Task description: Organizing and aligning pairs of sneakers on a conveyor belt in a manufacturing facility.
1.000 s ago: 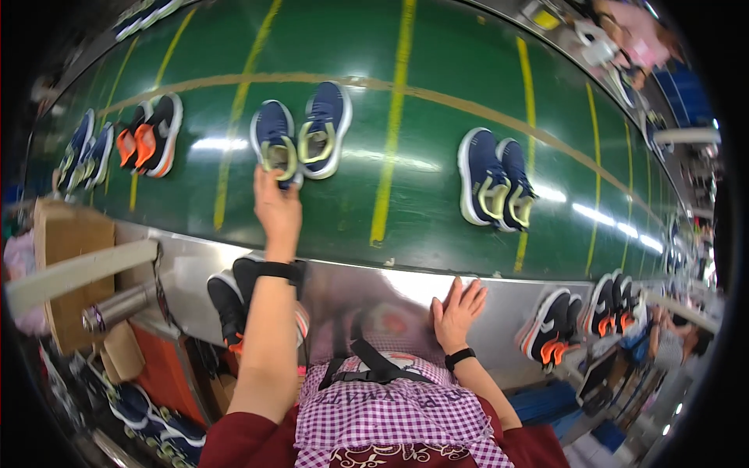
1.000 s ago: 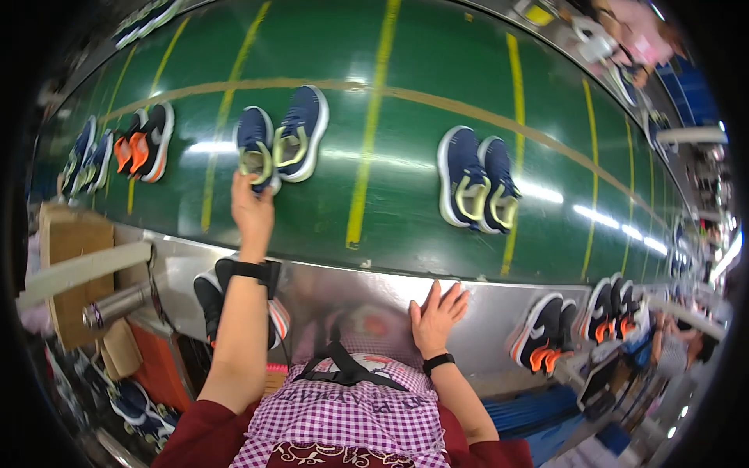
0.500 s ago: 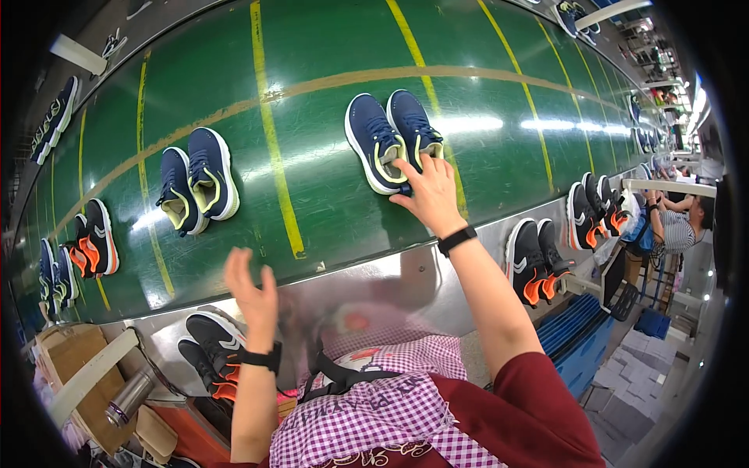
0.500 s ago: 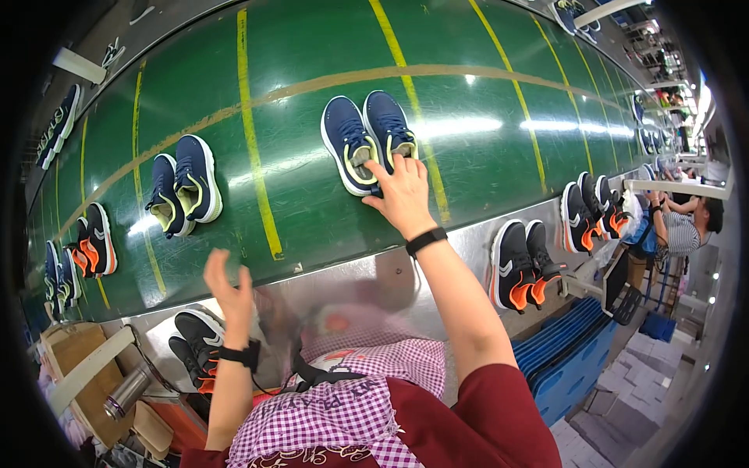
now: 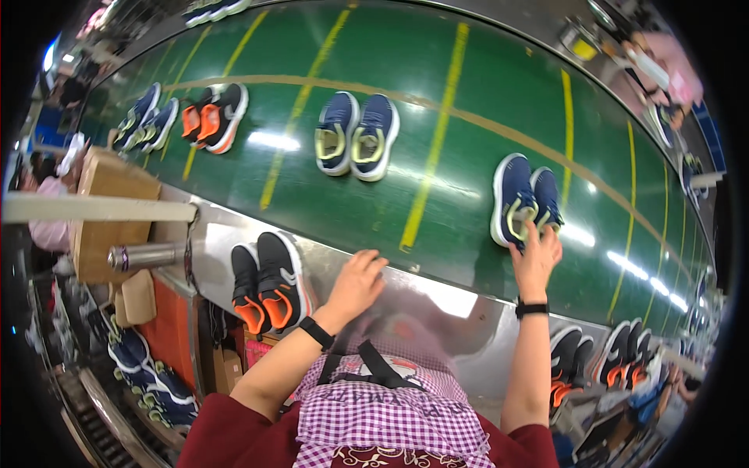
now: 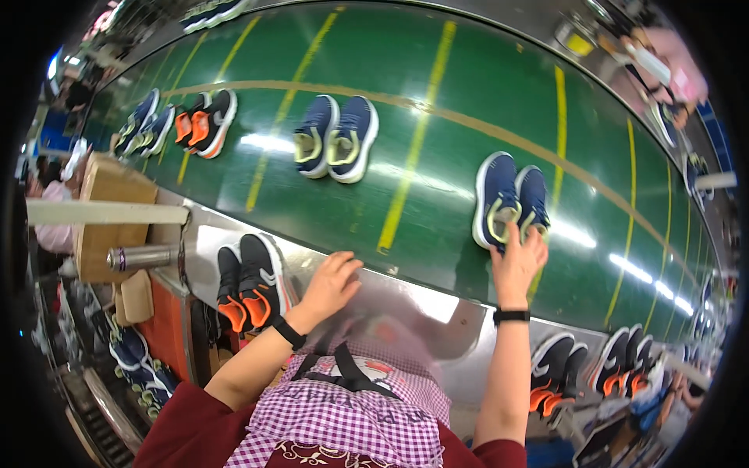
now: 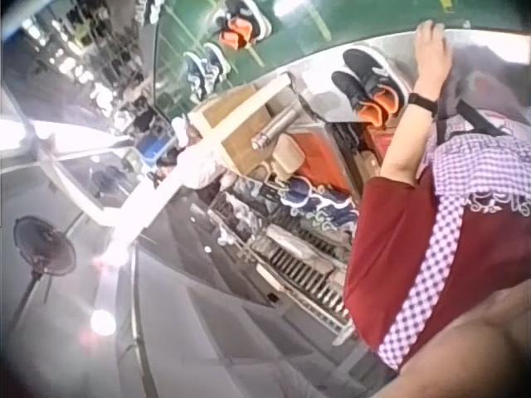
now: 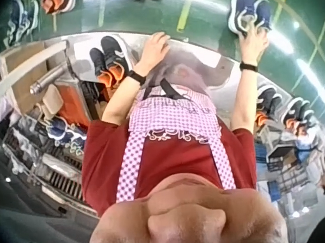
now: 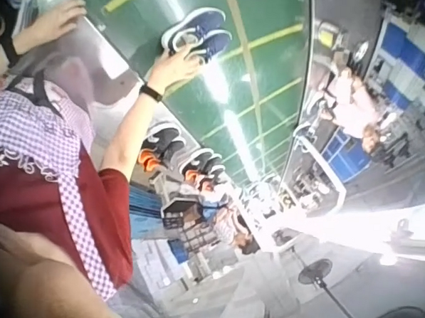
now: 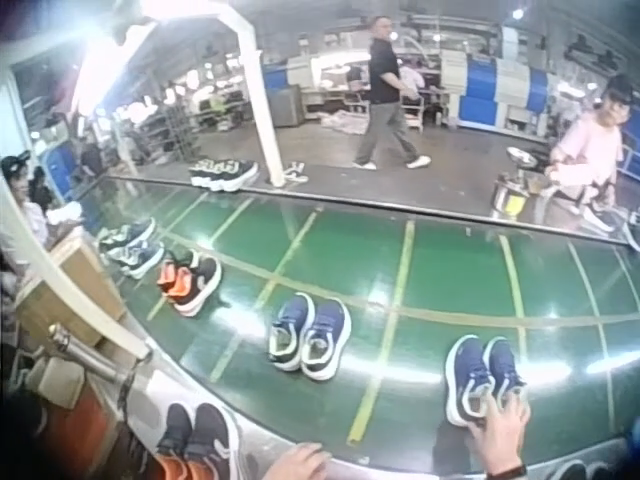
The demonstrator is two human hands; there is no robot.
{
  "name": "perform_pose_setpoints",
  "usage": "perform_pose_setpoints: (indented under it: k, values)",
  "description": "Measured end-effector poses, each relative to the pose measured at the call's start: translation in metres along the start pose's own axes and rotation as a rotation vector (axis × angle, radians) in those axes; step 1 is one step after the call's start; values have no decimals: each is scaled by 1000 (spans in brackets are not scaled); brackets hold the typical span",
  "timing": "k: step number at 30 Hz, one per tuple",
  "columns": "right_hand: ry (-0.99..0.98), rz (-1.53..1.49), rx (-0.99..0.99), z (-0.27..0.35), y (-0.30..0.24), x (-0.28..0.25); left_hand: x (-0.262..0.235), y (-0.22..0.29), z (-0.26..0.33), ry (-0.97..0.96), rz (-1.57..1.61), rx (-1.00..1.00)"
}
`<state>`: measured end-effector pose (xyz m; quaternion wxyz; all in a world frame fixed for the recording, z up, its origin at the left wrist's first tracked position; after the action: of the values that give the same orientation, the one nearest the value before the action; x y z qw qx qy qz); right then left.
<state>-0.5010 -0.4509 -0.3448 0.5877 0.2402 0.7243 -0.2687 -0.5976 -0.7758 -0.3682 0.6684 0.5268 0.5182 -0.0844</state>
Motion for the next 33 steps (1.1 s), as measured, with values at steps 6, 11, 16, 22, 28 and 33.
perform_pose_setpoints:
  k: [6, 11, 16, 22, 28, 33]
  values:
    - [-168, -297, -102, 80, -40, -11, -45, 12, 16, -1, 60, 21]
    - [-463, -255, -14, 154, -59, 2, -150, -48, -11, 241, 12, -66]
    - [-636, -193, 17, 163, -80, -5, -252, -221, -18, 308, -493, -331]
    - [-755, -98, 107, 162, -80, -2, -282, -313, -47, 132, -772, -453]
    - [-771, -74, 118, 156, -86, 3, -293, -358, -62, -28, -807, -551]
    - [-734, -87, 76, 163, -82, 14, -304, -362, -81, -200, -886, -655]
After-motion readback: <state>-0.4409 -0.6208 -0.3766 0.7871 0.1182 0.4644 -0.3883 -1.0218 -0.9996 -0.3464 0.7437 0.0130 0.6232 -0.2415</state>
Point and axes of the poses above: each hand's wrist, its own z-axis away from the middle knuckle, its own x-axis out of the palm, y = z × x, the point moved 1 cm from there along -z, towards the middle knuckle, and after that the axes turned 9 degrees about x, right-handed, at the moved point
